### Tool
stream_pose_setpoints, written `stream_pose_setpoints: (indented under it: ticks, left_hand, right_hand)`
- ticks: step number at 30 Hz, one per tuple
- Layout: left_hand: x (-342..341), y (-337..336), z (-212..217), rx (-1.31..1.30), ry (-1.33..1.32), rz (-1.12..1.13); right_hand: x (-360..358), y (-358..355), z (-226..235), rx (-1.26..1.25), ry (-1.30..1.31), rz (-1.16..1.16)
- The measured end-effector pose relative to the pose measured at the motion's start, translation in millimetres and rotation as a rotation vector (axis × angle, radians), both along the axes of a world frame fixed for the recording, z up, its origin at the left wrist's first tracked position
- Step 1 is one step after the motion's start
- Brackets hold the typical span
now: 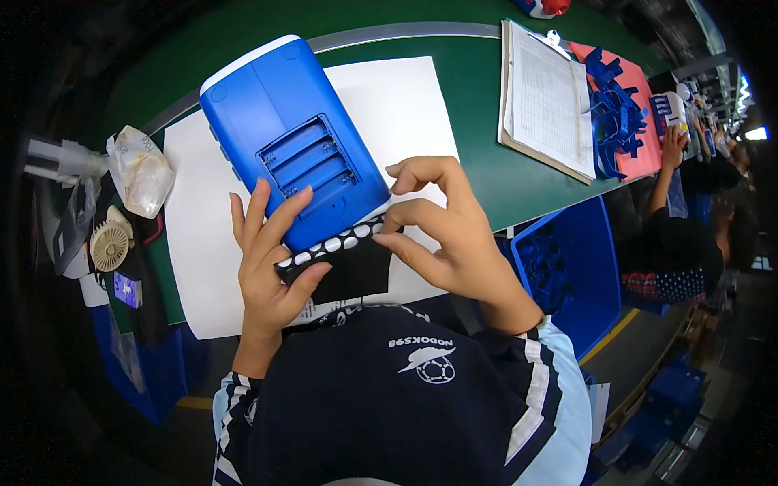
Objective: Assembling components of a plastic toy device, including attaching insulation foam strips and fitting plastic covers.
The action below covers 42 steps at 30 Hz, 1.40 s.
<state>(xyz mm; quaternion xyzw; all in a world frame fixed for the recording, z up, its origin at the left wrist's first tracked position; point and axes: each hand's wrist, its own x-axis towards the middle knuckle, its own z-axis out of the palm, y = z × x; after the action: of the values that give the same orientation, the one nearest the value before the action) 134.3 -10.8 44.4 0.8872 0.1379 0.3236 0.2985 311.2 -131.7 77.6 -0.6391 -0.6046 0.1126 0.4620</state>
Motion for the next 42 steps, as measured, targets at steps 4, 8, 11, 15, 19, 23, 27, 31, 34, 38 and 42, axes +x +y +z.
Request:
stream_pose_setpoints:
  ticks: [4, 8, 11, 15, 19, 23, 27, 31, 34, 38, 42]
  left_hand:
    - [-3.0, -0.6, 0.3, -0.015, 0.013, 0.012]
    - [-6.8, 3.3, -1.5, 0.0, 0.012, -0.024]
    - [-5.4, 4.6, -1.4, 0.021, 0.044, -0.037]
    - [-4.9, 2.8, -2.2, -0.001, 0.042, -0.041]
    - [-4.7, 3.2, -2.7, -0.001, 0.034, -0.04]
    - [-3.3, 4.2, -4.2, -0.005, 0.029, -0.047]
    - [-4.2, 3.1, -3.9, -0.011, 0.02, -0.035]
    - [-5.6, 3.6, -4.5, -0.007, 0.02, -0.037]
    - [-4.6, 3.3, -5.5, -0.01, 0.019, -0.037]
    - [-5.5, 1.8, -6.1, -0.012, 0.008, -0.043]
    - [-5.3, 1.9, -6.8, -0.005, 0.006, -0.035]
  right_hand:
    - [7.3, -3.2, -3.6, 0.169, 0.051, -0.078]
    - [13.1, 5.6, -12.8, 0.058, 0.345, -0.062]
    - [12.1, 12.8, -16.0, -0.032, 0.51, -0.048]
    - [7.6, 17.3, -18.1, -0.074, 0.602, -0.015]
    - [6.5, 18.5, -17.1, -0.085, 0.632, -0.027]
    - [6.6, 18.5, -18.9, -0.082, 0.657, -0.039]
    - [5.1, 20.3, -17.3, -0.083, 0.663, -0.038]
    - [5.2, 20.1, -17.2, -0.09, 0.651, -0.032]
    - [6.1, 20.5, -19.2, -0.09, 0.63, -0.03]
    - [8.0, 19.0, -20.1, -0.085, 0.587, 0.004]
    - [13.1, 19.7, -19.7, -0.188, 0.847, 0.023]
